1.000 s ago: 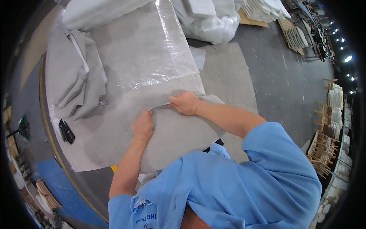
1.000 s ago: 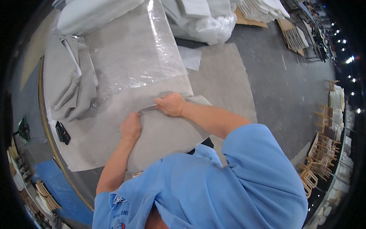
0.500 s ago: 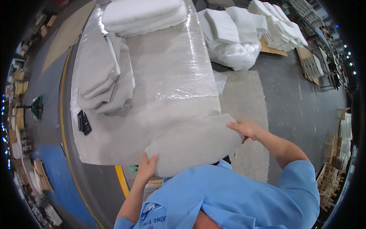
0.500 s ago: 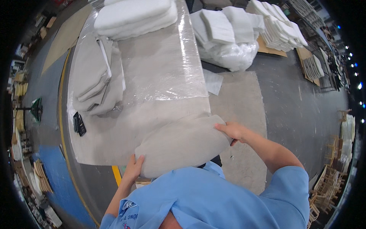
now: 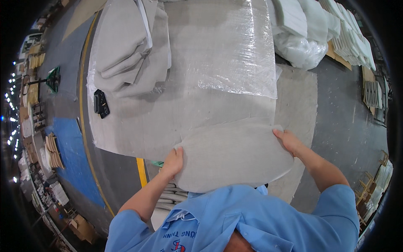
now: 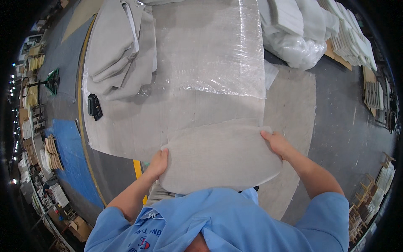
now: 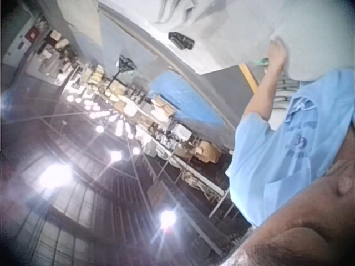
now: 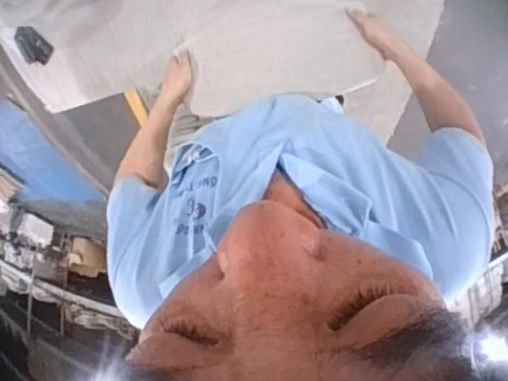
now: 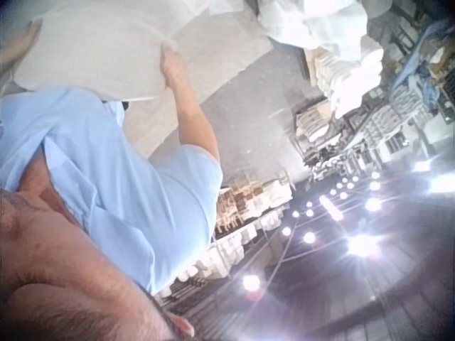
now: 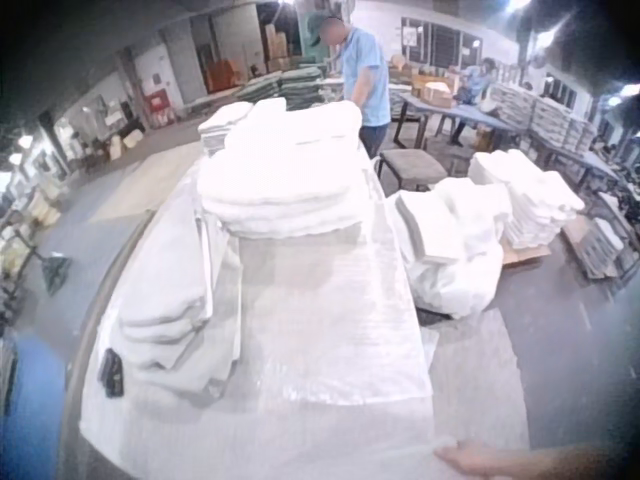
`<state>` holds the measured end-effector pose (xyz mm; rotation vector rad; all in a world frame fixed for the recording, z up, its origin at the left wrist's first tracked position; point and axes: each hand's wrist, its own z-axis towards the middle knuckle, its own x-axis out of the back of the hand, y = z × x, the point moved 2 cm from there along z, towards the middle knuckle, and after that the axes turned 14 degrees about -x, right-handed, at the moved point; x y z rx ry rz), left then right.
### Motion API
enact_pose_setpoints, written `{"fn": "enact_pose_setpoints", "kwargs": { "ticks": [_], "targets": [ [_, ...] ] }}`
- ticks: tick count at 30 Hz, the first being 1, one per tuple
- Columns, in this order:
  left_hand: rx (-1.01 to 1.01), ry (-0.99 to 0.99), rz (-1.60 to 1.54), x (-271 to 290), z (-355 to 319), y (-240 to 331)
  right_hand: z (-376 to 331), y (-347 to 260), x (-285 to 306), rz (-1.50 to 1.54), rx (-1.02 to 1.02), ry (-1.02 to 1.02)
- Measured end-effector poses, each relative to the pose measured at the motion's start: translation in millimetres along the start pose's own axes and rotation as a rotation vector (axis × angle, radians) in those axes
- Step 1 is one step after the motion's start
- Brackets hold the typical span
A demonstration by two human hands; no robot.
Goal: The person inserts white foam inserts into grey fabric covers, aligns edges, and smooths the covers over the foam. The person repeatedly handles multiple foam pieces and covers, placing finished units on a nearby stack.
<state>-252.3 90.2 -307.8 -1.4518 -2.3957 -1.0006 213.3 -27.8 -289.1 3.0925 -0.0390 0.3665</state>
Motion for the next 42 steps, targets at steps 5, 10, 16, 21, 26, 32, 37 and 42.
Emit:
{"fn": "enact_pose_setpoints", "kwargs": {
  "ticks": [5,10,16,21,26,32,37,42],
  "targets": [
    [0.062,-0.005,-0.213,-6.1,24.0,-19.0,6.0,-12.0,1.7,0.004,0.040,-0.054],
    [0.069,0.020,-0.560,-1.2,26.9,0.3,28.4,-19.4,1.2,0.044,0.070,-0.191],
    [-0.270,0.121,-0.690,31.8,-14.6,60.7,18.0,-4.7,17.9,0.275,0.574,0.113],
    [-0.722,0.081,-0.730,39.7,-90.2,119.8,-31.0,-24.9,64.6,0.861,1.024,-0.031],
    [-1.030,0.092,-0.392,-16.4,-91.7,93.9,-46.6,-54.7,71.7,1.230,1.251,-0.159],
    [-1.176,-0.050,-0.366,-59.5,-105.8,86.1,-34.1,-58.1,61.5,1.315,1.227,-0.149],
    [-1.179,-0.105,-0.188,-62.4,-109.3,95.0,-36.4,-70.6,59.0,1.334,1.264,-0.170],
    [-1.222,-0.114,-0.307,-48.7,-102.0,115.3,-44.2,-80.2,54.1,0.910,1.226,0.290]
  ]
}}
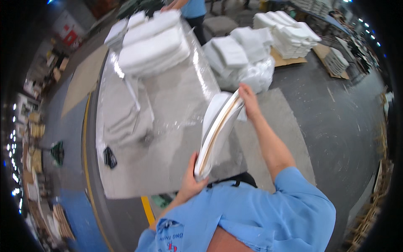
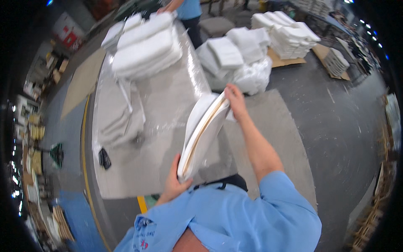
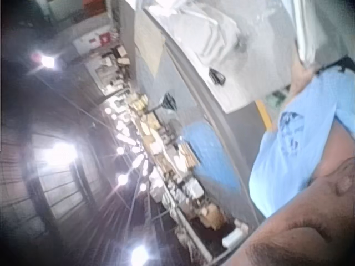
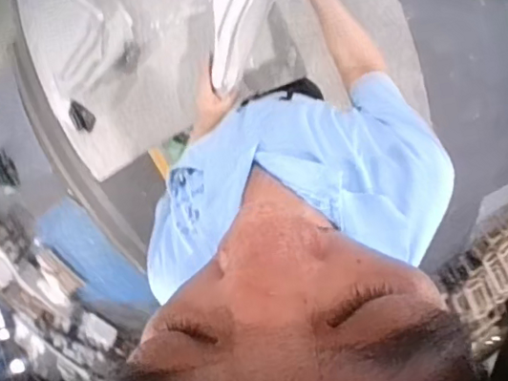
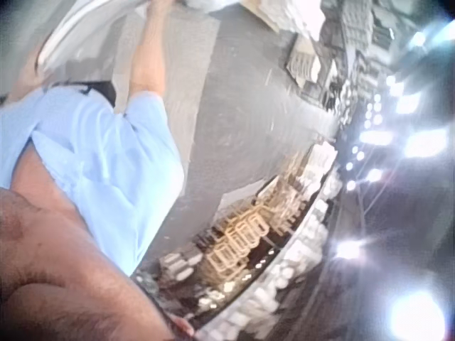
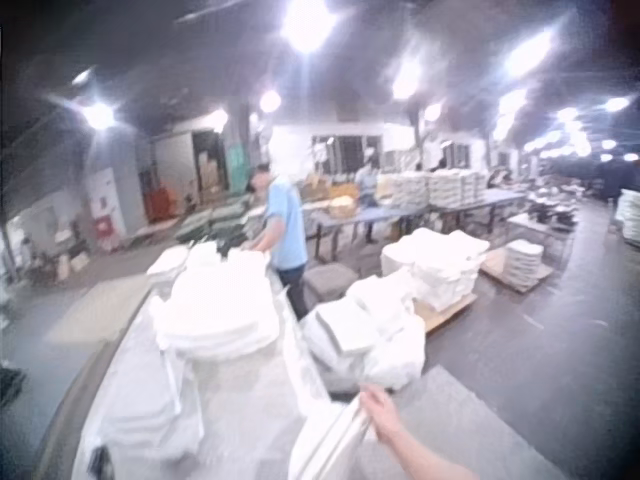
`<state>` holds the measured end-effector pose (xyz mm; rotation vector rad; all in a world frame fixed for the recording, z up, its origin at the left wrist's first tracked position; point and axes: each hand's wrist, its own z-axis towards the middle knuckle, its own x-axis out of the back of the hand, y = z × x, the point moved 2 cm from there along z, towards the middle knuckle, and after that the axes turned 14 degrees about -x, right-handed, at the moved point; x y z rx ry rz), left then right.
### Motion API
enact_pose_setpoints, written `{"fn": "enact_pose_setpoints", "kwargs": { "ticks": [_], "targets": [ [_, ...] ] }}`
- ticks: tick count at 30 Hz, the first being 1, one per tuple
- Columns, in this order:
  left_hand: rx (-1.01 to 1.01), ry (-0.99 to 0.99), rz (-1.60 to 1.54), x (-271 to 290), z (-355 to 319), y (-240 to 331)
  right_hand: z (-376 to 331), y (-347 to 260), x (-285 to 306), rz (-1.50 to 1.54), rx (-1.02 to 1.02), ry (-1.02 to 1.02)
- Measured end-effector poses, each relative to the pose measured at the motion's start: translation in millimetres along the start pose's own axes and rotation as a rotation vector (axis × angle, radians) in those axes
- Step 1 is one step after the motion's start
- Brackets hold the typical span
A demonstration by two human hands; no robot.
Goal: The person inserts white foam inserts into grey fabric covers, aligns edges, and smooths the covers over the foam. The person repeatedly handles multiple foam pieces and covers, placing finished units on a nearby stack.
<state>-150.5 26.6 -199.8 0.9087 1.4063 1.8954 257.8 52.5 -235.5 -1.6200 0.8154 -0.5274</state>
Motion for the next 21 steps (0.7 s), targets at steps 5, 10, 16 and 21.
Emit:
{"fn": "enact_pose_setpoints", "kwargs": {
  "ticks": [5,10,16,21],
  "targets": [
    [-0.054,0.158,-0.178,25.9,5.7,-5.1,-14.5,1.5,20.5,-0.086,-0.107,0.163],
    [0.044,0.453,-0.118,41.5,-16.9,-45.9,-17.2,1.1,29.0,-0.038,-0.124,0.079],
    [0.033,0.722,-0.263,57.3,31.0,-66.1,-44.2,8.4,50.3,0.422,-0.214,0.126],
    [-0.192,0.915,-0.111,134.8,133.8,-73.4,-137.0,28.8,27.9,0.442,-0.176,0.269]
  ]
}}
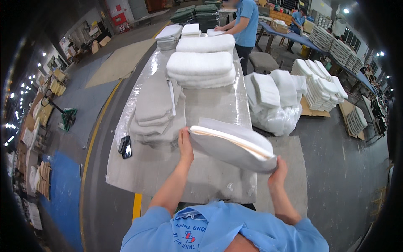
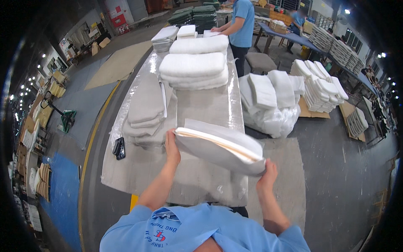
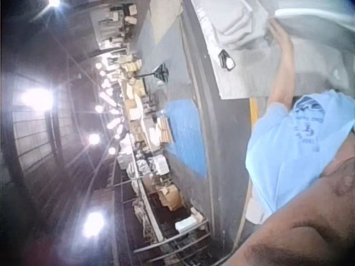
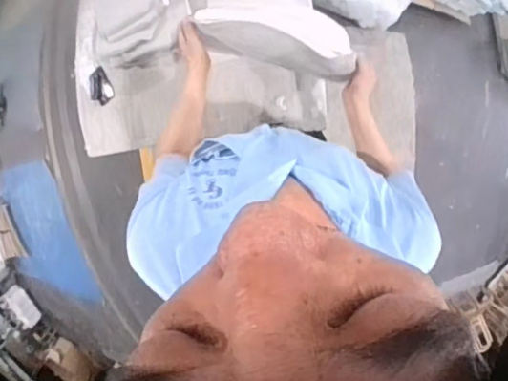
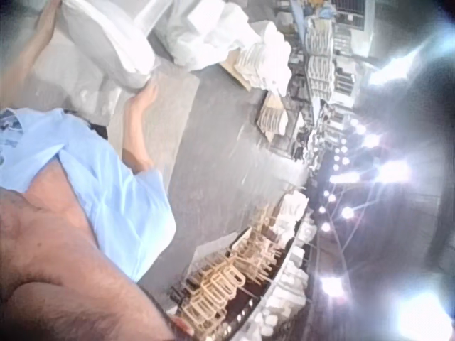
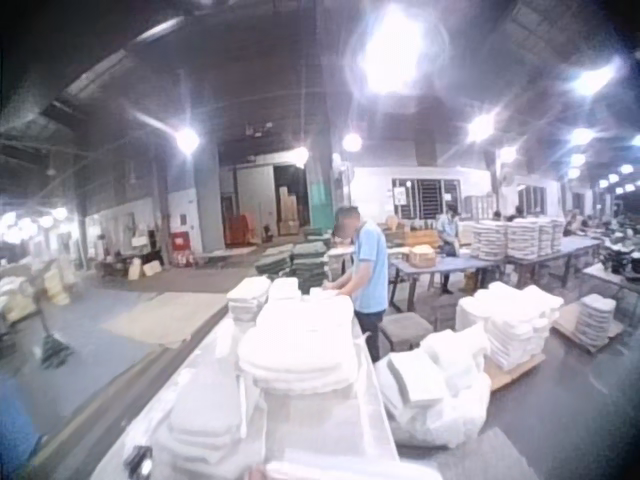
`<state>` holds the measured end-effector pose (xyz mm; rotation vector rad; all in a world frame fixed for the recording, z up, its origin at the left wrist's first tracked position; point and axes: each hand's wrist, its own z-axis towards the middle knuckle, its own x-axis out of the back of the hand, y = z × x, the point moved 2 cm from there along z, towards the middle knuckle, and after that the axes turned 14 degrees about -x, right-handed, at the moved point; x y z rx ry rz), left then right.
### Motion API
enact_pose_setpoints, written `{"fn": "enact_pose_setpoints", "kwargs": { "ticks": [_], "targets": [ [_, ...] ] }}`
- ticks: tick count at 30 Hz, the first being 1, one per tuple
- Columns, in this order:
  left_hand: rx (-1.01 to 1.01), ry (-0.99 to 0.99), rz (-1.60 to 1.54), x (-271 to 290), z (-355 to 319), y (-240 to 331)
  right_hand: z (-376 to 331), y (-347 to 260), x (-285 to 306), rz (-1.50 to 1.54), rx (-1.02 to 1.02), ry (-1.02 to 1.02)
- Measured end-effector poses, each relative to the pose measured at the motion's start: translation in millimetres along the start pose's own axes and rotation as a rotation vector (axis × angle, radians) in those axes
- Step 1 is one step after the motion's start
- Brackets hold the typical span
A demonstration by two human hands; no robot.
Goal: The person inserts white foam inserts into grey fabric covers, aligns edges, and smooths the covers over the foam. The person repeatedly handles multiple foam pieces and covers, placing finished units on a nearby stack.
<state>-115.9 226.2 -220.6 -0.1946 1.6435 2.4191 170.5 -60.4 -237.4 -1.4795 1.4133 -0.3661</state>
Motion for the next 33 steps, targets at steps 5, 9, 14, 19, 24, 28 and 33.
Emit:
{"fn": "enact_pose_setpoints", "kwargs": {
  "ticks": [5,9,14,19,24,28,33],
  "targets": [
    [0.206,0.107,-0.379,-48.6,97.2,-47.1,-106.6,44.9,-9.6,-0.061,-0.152,-0.239],
    [0.443,-0.128,-0.336,-107.7,72.8,-86.4,-125.1,61.6,-4.5,-0.321,-0.369,-0.510],
    [0.601,-0.288,-0.445,-133.4,52.6,-83.7,-77.0,26.9,-17.2,-0.784,-0.452,-0.920],
    [0.486,-0.208,-0.423,-109.8,49.7,-69.1,-11.7,-17.1,-162.0,-0.881,0.256,-0.870],
    [0.681,-0.188,-0.330,-124.8,28.1,-50.2,55.0,-28.5,-270.7,-1.116,0.613,-0.836],
    [0.502,-0.271,-0.520,-108.6,27.8,-33.6,69.8,-8.2,-308.3,-1.345,0.627,-0.931],
    [0.346,-0.295,0.001,-113.0,11.0,-25.2,95.1,18.4,-300.5,-1.131,0.404,-0.855]
  ]
}}
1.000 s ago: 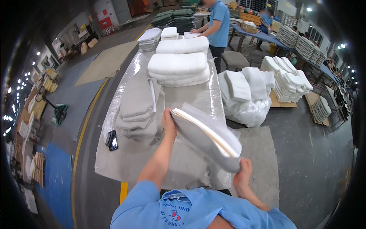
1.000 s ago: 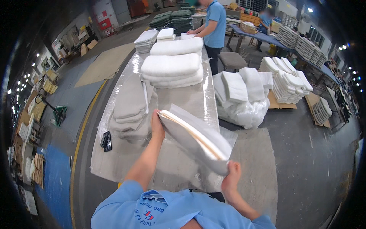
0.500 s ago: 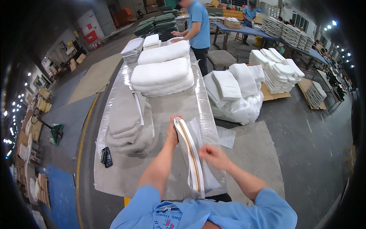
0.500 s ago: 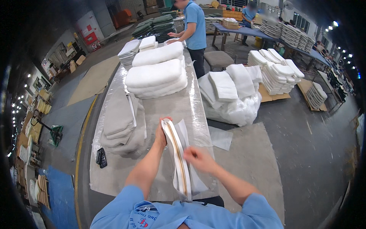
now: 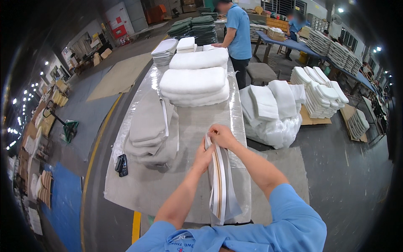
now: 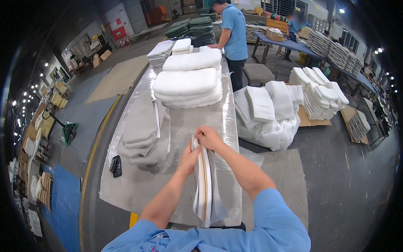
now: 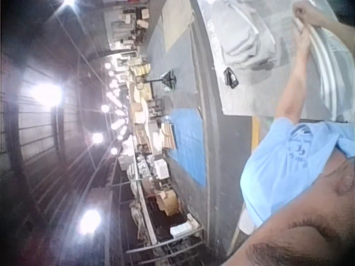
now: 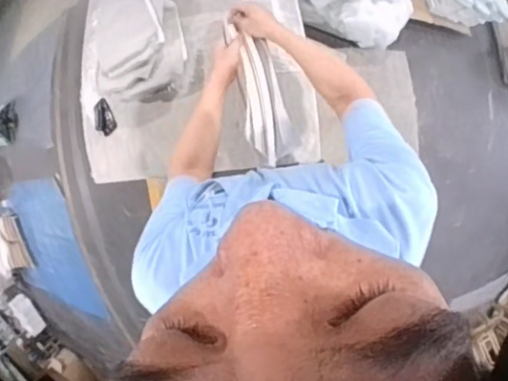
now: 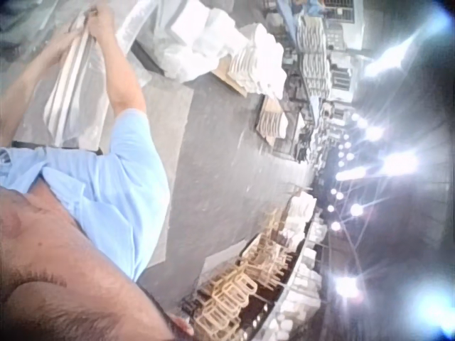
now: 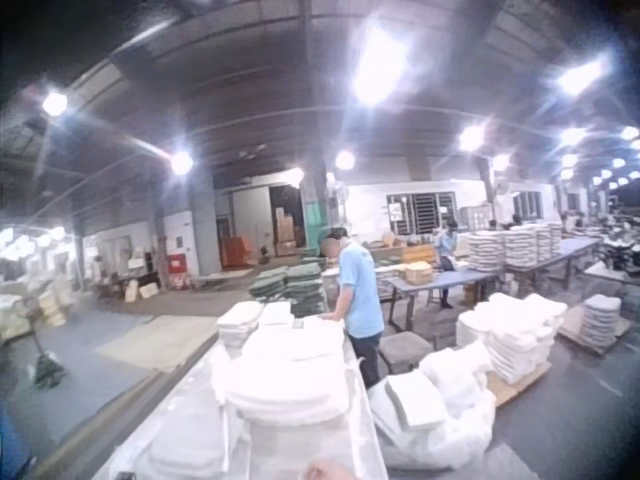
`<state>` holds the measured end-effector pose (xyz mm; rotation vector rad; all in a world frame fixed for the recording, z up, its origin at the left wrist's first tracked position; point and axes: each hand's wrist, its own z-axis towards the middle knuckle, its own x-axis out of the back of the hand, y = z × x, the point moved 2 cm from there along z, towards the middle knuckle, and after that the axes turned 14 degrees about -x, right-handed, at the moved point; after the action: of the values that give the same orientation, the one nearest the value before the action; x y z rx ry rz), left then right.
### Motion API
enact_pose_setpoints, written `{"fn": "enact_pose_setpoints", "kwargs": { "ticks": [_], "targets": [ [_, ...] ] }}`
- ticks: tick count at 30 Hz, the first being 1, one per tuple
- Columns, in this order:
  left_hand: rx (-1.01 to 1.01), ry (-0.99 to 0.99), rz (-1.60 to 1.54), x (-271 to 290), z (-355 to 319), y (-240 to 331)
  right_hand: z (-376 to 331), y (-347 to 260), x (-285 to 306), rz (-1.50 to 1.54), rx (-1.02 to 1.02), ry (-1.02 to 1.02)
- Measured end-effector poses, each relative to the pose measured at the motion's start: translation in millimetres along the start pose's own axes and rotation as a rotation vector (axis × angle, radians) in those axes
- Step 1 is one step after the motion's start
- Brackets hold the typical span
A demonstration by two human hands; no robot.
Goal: The person inserts white foam inserts into grey fabric covers, aligns edges, and smooths the covers over the foam. The person repeatedly handles multiple foam pieces and covers, placing finished units on a nearby stack.
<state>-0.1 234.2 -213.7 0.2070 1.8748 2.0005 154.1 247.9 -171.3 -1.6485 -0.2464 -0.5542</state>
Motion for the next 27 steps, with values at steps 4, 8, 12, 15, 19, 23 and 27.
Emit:
{"fn": "enact_pose_setpoints", "kwargs": {
  "ticks": [4,8,12,15,19,23,27],
  "targets": [
    [-0.069,0.168,0.040,-11.2,6.3,0.7,2.6,31.9,-10.0,0.434,-0.078,0.079],
    [-0.018,0.261,0.168,-2.7,6.9,-2.3,3.8,27.7,-1.9,0.446,-0.077,-0.212],
    [-0.039,0.356,0.253,-14.7,8.7,0.3,8.7,18.3,8.1,0.256,0.045,-0.300],
    [-0.126,0.476,0.060,-32.7,9.7,1.6,3.1,26.4,8.4,0.302,0.063,-0.184],
    [-0.054,0.390,-0.201,-17.5,-3.9,-12.3,-20.4,35.1,-1.4,0.418,0.050,-0.063],
    [0.159,0.313,-0.209,49.1,-31.5,-60.7,-25.1,-4.9,-11.3,0.337,0.180,-0.219],
    [0.340,0.236,-0.188,8.5,-67.9,-93.1,-14.4,16.9,16.0,0.101,0.114,-0.219]
  ]
}}
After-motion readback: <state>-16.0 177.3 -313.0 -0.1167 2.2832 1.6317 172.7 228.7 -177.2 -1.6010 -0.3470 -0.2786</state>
